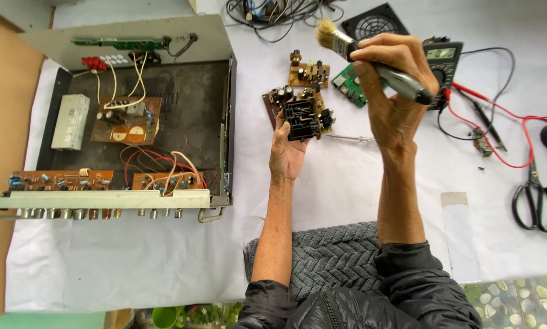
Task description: Cleaning a circuit board with a brush and inspecting components using a screwdriver on a repair bench.
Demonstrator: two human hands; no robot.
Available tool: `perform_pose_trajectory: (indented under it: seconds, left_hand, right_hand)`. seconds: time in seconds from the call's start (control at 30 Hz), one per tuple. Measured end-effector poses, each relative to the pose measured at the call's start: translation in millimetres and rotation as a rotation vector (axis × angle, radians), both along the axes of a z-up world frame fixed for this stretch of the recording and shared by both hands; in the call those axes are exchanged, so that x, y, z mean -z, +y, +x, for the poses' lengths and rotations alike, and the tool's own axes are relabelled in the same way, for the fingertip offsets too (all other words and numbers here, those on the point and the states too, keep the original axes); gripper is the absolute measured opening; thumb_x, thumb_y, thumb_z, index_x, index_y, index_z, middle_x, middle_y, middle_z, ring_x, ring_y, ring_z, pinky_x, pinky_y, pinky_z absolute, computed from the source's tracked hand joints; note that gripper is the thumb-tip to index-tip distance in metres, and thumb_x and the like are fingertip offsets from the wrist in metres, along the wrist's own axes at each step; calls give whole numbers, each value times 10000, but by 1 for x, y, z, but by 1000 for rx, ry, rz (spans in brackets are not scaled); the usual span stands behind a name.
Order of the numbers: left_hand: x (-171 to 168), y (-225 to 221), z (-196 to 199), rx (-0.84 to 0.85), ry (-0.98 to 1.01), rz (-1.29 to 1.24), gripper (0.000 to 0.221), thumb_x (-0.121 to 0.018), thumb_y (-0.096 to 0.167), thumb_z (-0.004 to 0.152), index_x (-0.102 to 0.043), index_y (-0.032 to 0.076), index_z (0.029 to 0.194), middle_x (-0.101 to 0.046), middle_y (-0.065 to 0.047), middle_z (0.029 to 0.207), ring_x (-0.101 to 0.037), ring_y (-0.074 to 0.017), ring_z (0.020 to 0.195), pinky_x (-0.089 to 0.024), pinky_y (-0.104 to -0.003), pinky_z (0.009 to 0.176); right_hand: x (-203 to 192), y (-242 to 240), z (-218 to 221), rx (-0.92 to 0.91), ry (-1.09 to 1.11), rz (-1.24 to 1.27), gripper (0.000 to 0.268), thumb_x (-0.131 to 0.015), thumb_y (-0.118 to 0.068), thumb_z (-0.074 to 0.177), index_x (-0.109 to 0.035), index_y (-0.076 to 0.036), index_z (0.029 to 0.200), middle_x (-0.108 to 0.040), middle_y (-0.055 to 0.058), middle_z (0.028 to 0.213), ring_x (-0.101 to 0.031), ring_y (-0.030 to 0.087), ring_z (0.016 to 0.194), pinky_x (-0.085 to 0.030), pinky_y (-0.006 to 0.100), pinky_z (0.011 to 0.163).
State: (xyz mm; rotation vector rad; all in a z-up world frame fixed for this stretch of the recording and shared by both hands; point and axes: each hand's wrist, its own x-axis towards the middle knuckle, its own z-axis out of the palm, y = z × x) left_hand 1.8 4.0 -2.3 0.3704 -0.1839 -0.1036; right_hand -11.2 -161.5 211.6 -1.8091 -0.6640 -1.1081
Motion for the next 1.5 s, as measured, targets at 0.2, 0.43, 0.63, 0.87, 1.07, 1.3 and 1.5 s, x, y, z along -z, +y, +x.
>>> perform_pose_trajectory:
  seconds: [0.2, 0.43, 0.63, 0.87, 1.07, 1.3, 1.5]
  left_hand:
    - [4, -2, 5, -34, 10, -90, 285, -675, 160, 1016, -611, 194, 1291, -611, -133, 1405, -587, -310, 1275, -550, -522, 1047]
    - [-9, -6, 1, -57, 1, 57, 380, -608, 274, 1032, -537, 226, 1403, -673, -140, 1336, -667, -318, 1210, -510, -589, 1123]
    - [-13, -8, -7, -55, -90, 77, 378, -602, 355, 1069, -555, 262, 1432, -654, -129, 1380, -645, -303, 1262, -515, -584, 1098]
    - [-21, -6, -7, 61, -148, -15, 534, -605, 343, 1082, -455, 107, 1536, -430, -223, 1595, -458, -436, 1445, -514, -570, 1113]
    - [-16, -5, -3, 37, -143, -2, 504, -650, 283, 1079, -475, 122, 1523, -490, -206, 1546, -500, -368, 1415, -499, -524, 1134]
    - [-19, -4, -5, 54, -140, 16, 493, -651, 216, 1082, -458, 137, 1529, -510, -199, 1515, -520, -373, 1377, -507, -528, 1103]
    - [-27, -2, -7, 67, -117, 9, 489, -696, 163, 1047, -495, 142, 1492, -515, -134, 1488, -506, -307, 1376, -472, -494, 1160]
  right_hand:
    - [1, 4, -1, -18, 175, -38, 122, -796, 51, 987, -736, -39, 1043, -649, 104, 1103, -611, 254, 1061, -505, 354, 923]
    - [67, -31, 1, 14, 255, -122, 135, -798, -35, 907, -747, -108, 1009, -662, 117, 1060, -712, 400, 980, -563, 500, 905]
    - [27, -37, -12, -50, 234, 1, 59, -793, -110, 1048, -757, -70, 1025, -712, 134, 1027, -696, 331, 1024, -531, 438, 950]
    - [-7, -9, 1, -199, 213, 108, 203, -666, -170, 1142, -650, 33, 1137, -638, 165, 1084, -677, 264, 913, -596, 338, 781]
    - [11, -7, 11, -81, 281, -113, 99, -716, -98, 1129, -688, -8, 1101, -707, 118, 1023, -672, 197, 862, -531, 286, 708]
    - [13, -12, 9, -188, 356, -183, 110, -776, -40, 1069, -732, 62, 1071, -727, 145, 1058, -672, 250, 919, -521, 324, 776]
    - [12, -15, 8, -151, 384, -224, 93, -833, 6, 1049, -743, 19, 1067, -752, 130, 1036, -713, 214, 904, -554, 294, 765]
